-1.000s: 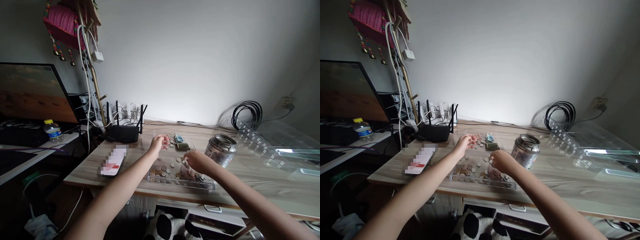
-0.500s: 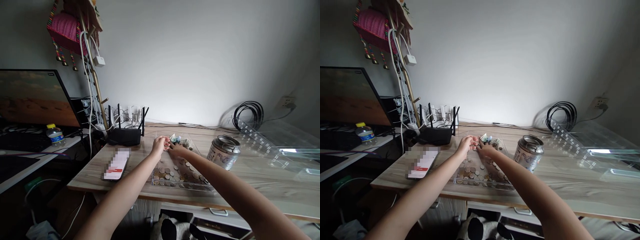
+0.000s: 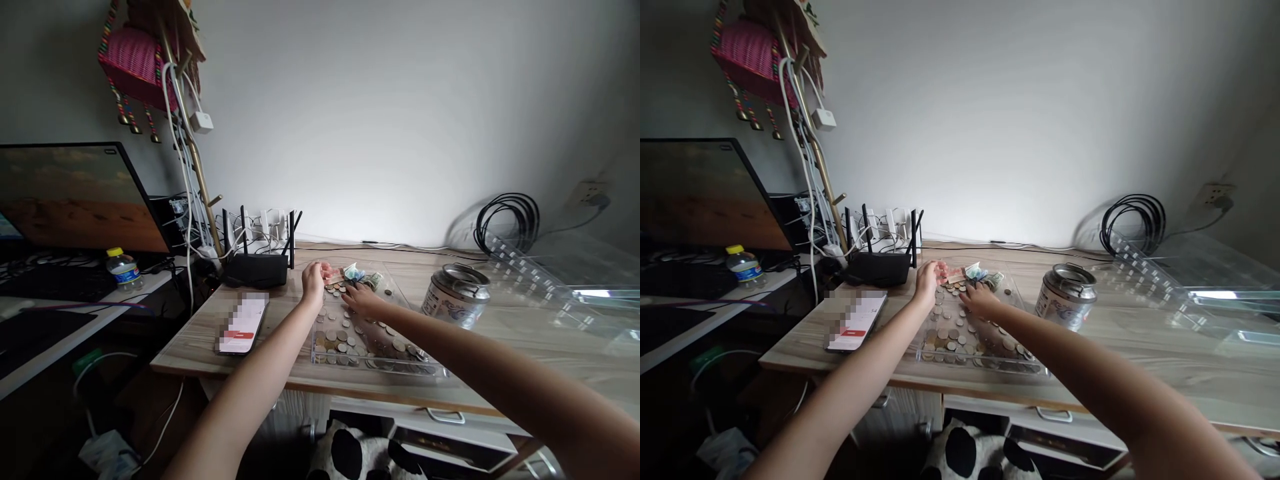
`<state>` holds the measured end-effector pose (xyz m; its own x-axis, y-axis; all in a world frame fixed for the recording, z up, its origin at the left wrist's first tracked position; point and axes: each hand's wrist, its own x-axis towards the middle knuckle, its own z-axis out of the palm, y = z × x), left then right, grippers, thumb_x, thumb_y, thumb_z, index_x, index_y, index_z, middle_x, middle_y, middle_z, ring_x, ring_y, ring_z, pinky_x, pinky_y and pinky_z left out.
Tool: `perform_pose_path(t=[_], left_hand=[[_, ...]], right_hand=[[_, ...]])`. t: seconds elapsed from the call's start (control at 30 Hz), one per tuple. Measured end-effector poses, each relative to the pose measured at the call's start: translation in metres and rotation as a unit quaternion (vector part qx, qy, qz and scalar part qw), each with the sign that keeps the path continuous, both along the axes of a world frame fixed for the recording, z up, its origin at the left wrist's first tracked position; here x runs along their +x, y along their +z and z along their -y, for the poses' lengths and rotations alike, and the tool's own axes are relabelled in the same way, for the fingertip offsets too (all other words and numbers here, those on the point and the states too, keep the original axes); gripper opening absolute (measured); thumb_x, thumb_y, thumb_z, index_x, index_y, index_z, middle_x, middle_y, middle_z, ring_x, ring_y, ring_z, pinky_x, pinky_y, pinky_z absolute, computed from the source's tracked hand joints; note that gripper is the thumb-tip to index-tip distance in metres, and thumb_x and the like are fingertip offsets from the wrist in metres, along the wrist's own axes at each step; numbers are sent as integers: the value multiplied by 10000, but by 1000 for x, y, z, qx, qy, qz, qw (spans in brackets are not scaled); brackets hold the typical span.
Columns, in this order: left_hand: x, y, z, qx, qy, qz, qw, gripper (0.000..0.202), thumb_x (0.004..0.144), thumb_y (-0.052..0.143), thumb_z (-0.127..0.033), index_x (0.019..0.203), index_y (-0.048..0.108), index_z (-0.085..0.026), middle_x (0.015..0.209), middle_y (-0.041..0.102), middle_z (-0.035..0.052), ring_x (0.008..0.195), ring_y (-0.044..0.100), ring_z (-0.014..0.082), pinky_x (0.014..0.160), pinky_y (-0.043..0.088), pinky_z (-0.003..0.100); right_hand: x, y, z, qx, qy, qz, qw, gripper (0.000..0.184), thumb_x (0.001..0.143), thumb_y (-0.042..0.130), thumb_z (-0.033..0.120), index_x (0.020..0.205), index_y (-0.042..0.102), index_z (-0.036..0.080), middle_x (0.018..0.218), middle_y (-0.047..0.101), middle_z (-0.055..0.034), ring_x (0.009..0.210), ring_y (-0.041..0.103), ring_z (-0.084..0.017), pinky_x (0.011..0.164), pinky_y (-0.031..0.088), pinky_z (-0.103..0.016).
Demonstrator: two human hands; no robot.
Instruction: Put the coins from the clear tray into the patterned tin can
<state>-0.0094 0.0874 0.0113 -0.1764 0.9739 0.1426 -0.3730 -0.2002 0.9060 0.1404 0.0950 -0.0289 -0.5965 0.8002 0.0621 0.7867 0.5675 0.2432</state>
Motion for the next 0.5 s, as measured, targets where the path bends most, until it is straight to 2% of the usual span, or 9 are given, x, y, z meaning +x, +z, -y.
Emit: perform_pose_path(t=[0.13,0.27,0.37,0.5], left_hand=[[-1,-2,-5,-29,-10,-14,999,181,649,383,-201,710,532,-117,698,570,47,490,498,66,478,388,184],[-2,-5,-11,-43,-15,-27,999,187,640,384,-197,723,534,-122,725,570,46,508,500,66,479,389,179],[-4,-9,-16,-22,0,-43,999,189,641,386,-201,724,538,-126,722,568,41,519,502,70,482,392,178],[-4,-15,-22,-19,-11,-64,998,179,656,385,-209,705,535,-125,728,571,46,517,496,70,483,393,180]], right_hand=[[-29,7,-23,-11,-52,-16,998,412,856,240,323,1211,390,181,1111,485,-153,962,462,-245,772,346,-422],[-53,13,-28,-31,-32,-18,999,373,839,301,318,1150,463,193,1146,473,-140,1042,406,-274,821,305,-472],[-54,11,-13,-43,10,-14,999,338,825,343,289,1113,497,204,1212,427,-123,1114,338,-273,873,251,-498],[-30,11,32,-67,115,-44,990,382,833,321,287,1172,457,178,1293,337,-132,1187,248,-263,929,204,-483]])
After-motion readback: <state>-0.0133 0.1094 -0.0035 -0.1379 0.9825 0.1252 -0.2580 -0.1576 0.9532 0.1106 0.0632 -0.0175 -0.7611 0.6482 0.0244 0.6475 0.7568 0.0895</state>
